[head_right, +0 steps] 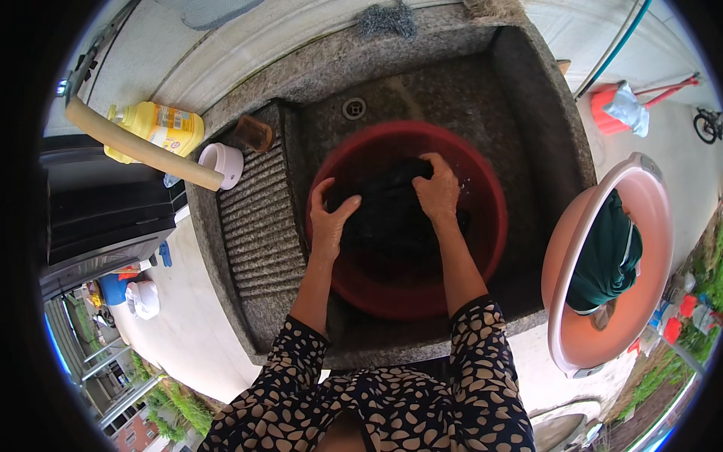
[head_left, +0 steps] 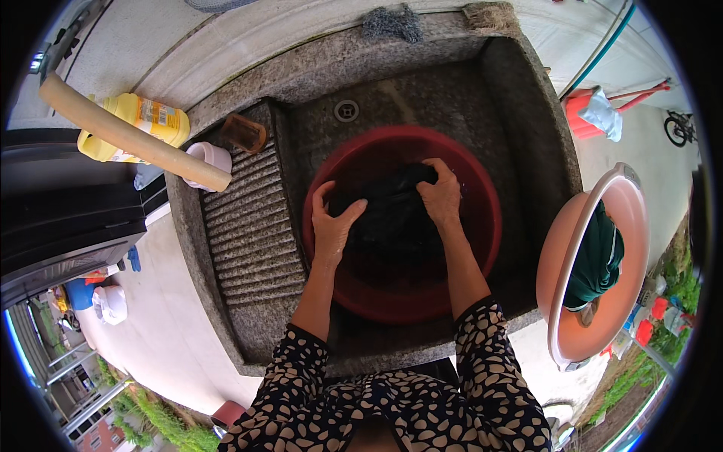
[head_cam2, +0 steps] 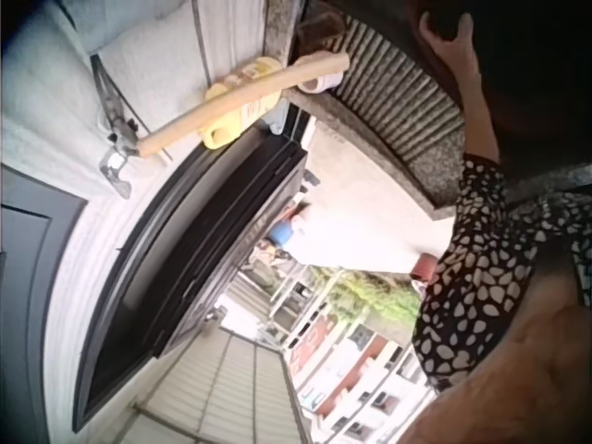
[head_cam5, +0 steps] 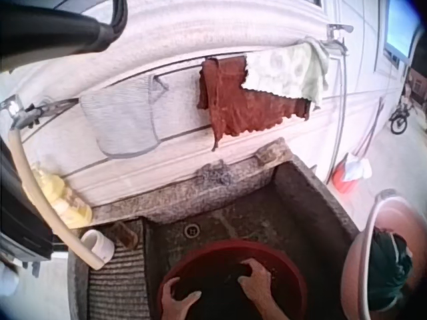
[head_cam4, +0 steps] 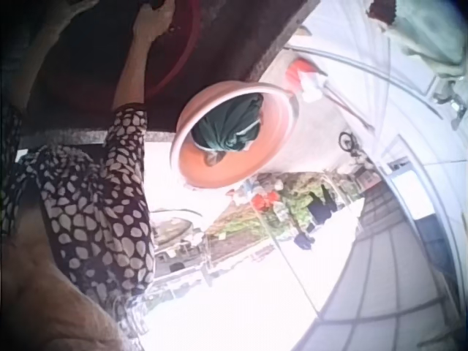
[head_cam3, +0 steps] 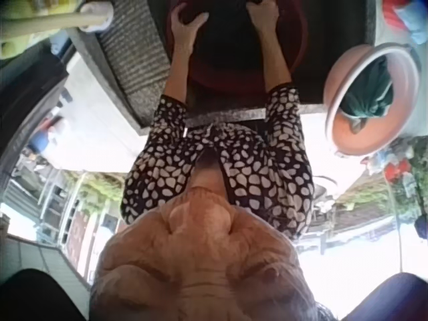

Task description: The person washes several pieces of clothing by hand in a red basin filled with water. They scrub and rinse a dark green garment, a black garment, and a maroon garment with a white pattern, transferring each item to a pink basin after washing.

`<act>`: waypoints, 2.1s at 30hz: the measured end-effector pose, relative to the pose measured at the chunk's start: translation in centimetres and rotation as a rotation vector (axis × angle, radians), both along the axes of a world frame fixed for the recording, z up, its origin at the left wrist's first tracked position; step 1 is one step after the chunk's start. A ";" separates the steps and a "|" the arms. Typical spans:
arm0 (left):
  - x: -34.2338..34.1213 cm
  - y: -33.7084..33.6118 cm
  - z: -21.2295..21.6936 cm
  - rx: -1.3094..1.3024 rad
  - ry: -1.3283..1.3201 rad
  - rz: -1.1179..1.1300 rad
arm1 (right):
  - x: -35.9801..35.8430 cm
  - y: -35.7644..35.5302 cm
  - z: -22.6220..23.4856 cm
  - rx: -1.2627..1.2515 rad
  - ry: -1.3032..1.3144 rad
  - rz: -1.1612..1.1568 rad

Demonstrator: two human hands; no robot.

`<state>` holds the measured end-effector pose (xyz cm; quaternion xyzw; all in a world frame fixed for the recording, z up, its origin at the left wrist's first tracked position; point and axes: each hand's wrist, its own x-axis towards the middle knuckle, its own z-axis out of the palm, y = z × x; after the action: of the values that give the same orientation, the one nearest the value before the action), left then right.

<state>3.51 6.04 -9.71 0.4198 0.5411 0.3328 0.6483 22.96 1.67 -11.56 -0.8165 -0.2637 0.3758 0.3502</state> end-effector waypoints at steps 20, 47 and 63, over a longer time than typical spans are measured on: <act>3.0 0.9 -2.6 -0.807 -0.507 0.119 | -4.4 0.8 -5.1 0.487 0.463 0.008; 1.8 -0.3 2.5 -0.197 -0.038 0.278 | -0.9 1.2 -2.8 0.347 -0.594 0.075; -0.8 0.7 -9.6 -0.587 -0.382 0.199 | -0.8 1.4 -9.2 0.209 -0.281 -0.128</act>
<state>2.66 6.73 -19.32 0.0914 0.5207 0.2973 0.7951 22.18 3.03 -20.72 -0.8352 -0.2952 0.2056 0.4161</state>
